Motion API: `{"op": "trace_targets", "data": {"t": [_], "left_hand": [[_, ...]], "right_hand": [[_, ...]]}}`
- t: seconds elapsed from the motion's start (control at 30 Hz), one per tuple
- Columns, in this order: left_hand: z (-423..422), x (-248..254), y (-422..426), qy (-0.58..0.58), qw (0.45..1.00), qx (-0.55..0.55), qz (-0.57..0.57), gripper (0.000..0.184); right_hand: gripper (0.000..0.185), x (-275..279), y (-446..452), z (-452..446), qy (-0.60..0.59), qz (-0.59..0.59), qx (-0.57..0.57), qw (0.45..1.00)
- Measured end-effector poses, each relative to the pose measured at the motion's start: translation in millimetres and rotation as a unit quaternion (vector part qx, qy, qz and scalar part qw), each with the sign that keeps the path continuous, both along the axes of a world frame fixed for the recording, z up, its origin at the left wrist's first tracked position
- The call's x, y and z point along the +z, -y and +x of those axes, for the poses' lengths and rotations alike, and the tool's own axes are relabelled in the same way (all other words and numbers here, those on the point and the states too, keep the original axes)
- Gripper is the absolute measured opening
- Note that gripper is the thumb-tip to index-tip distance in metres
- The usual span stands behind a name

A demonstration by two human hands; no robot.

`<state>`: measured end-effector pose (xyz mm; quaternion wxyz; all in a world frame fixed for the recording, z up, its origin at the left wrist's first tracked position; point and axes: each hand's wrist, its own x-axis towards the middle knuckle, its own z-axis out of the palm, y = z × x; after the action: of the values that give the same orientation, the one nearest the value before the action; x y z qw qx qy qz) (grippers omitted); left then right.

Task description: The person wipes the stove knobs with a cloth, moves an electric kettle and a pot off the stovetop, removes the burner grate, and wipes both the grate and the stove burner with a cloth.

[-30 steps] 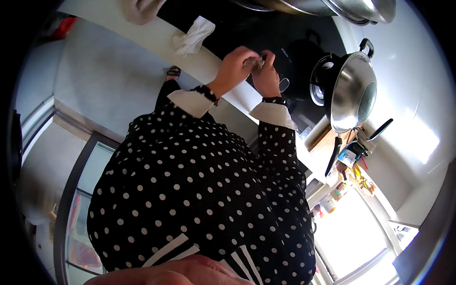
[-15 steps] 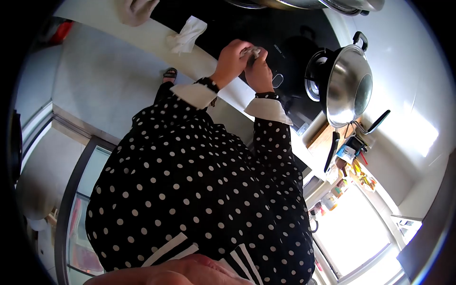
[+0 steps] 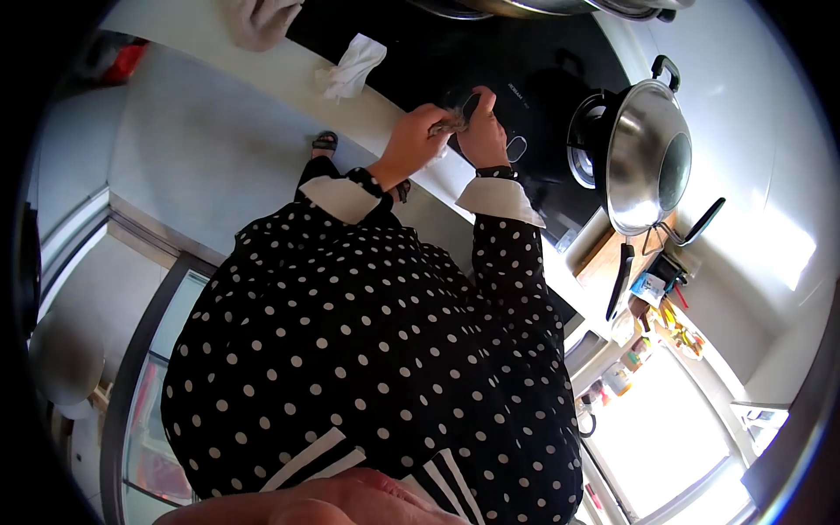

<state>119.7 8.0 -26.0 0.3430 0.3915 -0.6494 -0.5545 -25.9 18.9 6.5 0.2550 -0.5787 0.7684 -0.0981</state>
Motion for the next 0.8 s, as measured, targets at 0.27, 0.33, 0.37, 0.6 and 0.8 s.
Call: {"op": "trace_targets", "data": {"t": [0.27, 0.33, 0.37, 0.6, 0.8], "left_hand": [[16, 20, -4, -0.337, 0.76, 0.028, 0.555, 0.024], [13, 19, -16, -0.266, 0.813, 0.007, 0.518, 0.025], [12, 19, -21, -0.228, 0.838, -0.007, 0.496, 0.025], [14, 38, 6, 0.081, 0.983, -0.053, -0.158, 0.053], [-24, 17, 53, 0.136, 0.956, -0.194, -0.172, 0.074]], "right_hand": [[0.075, 2, -65, 14, 0.404, -0.11, -0.147, 0.896], [0.066, 28, -85, 52, 0.527, -0.078, -0.278, 0.799], [0.061, 29, -91, 62, 0.578, -0.08, -0.32, 0.746], [0.042, -1, -118, 54, 0.359, -0.206, -0.427, 0.804], [0.045, -14, -88, 53, 0.251, -0.308, -0.336, 0.854]]}}
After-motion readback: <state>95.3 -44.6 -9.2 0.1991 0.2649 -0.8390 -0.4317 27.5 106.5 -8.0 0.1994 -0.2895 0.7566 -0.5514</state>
